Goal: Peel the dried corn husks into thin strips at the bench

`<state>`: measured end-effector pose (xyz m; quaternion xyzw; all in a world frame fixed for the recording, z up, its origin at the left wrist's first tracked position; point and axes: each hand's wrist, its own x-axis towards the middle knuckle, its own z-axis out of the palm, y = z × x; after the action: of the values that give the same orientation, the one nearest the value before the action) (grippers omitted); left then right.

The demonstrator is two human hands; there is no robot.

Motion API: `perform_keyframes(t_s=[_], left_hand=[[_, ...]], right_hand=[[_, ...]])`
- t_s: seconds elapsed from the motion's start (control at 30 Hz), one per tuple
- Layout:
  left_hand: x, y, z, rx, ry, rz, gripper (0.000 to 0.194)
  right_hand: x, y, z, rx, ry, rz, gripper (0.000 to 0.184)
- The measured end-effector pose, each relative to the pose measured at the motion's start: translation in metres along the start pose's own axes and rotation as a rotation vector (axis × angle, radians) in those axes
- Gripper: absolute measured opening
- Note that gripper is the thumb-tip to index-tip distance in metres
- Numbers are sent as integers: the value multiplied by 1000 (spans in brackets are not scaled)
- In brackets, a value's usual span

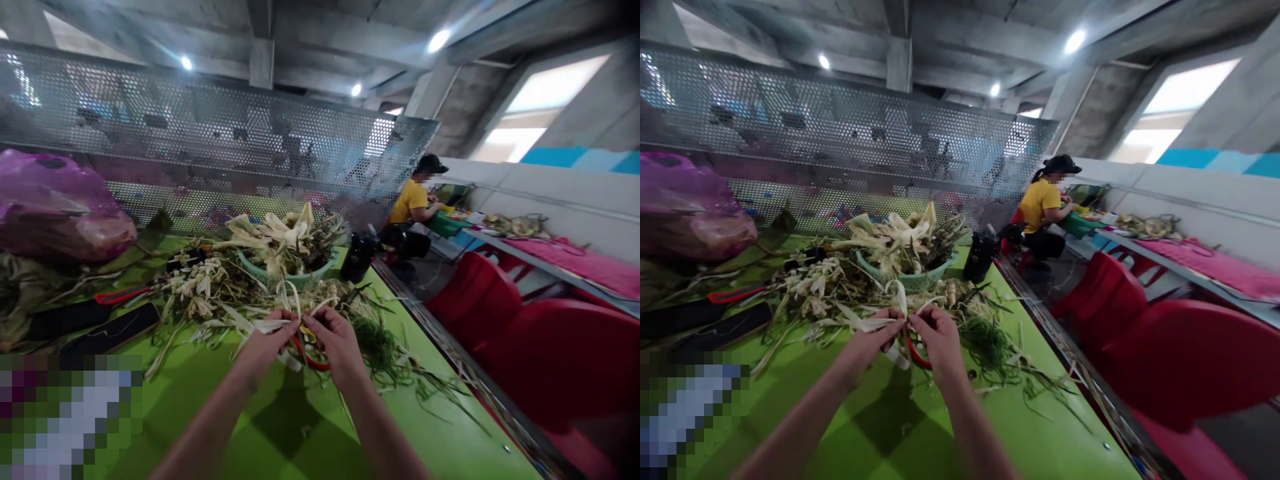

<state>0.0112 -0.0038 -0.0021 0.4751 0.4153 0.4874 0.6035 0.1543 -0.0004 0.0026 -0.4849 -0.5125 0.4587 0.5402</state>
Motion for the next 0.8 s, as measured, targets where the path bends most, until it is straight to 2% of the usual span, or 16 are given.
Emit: perform_keyframes(t_s=[0.17, 0.37, 0.53, 0.63, 0.8], left_hand=[[2, -4, -1, 51, -33, 82, 24], [-4, 2, 1, 163, -88, 72, 24], [-5, 4, 4, 108, -87, 80, 21], [-4, 3, 3, 80, -67, 71, 19], [1, -4, 0, 112, -71, 112, 16]], right_hand=[[0, 2, 0, -63, 22, -56, 24], [2, 9, -1, -85, 61, -58, 25], [3, 13, -1, -36, 123, -69, 27], [2, 9, -2, -23, 72, -45, 28], [4, 3, -3, 6, -113, -13, 29]])
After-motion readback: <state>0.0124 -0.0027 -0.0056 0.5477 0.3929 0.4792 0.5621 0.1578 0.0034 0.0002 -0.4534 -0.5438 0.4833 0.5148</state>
